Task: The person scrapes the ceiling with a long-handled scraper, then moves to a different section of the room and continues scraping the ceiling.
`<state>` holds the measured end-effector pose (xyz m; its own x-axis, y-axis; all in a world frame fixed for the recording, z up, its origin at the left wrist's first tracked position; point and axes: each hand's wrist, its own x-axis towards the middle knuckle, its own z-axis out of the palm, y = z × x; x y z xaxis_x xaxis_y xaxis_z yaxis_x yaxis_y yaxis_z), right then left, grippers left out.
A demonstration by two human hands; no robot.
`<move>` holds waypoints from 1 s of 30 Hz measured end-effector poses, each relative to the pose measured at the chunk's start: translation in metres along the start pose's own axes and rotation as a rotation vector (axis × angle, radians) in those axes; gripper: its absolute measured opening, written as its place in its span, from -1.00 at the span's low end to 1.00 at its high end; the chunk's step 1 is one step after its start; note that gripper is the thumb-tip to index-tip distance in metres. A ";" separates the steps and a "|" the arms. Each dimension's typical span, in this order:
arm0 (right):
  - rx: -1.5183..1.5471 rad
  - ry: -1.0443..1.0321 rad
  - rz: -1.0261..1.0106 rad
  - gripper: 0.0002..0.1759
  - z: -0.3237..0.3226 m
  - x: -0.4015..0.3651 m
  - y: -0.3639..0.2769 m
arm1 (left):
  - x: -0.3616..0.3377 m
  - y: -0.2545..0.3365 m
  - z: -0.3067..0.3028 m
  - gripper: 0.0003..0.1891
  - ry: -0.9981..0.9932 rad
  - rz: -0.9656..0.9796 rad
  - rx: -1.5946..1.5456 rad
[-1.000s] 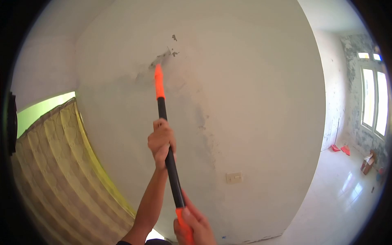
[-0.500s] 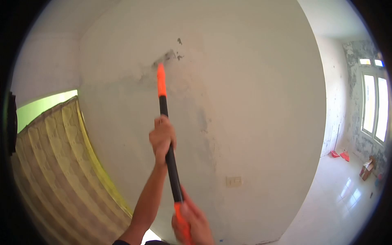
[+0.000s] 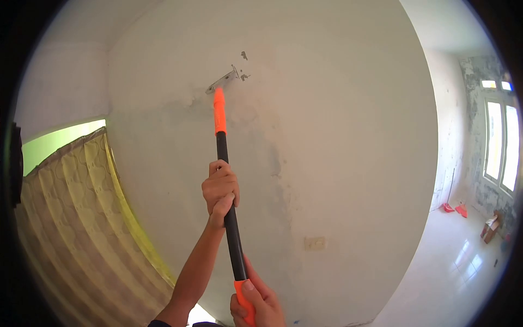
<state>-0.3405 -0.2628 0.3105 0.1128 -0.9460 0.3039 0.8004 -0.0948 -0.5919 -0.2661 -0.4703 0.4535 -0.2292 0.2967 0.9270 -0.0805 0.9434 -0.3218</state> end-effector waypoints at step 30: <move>-0.287 -0.103 -0.015 -0.51 -0.107 -0.013 0.078 | -0.136 0.092 -0.063 -0.59 -0.149 -0.862 -0.485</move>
<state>-0.3432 -0.2910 0.1805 0.1733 -0.9086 0.3799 0.6048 -0.2062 -0.7692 -0.1814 -0.4145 0.3093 -0.4009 -0.5078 0.7626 0.1202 0.7960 0.5932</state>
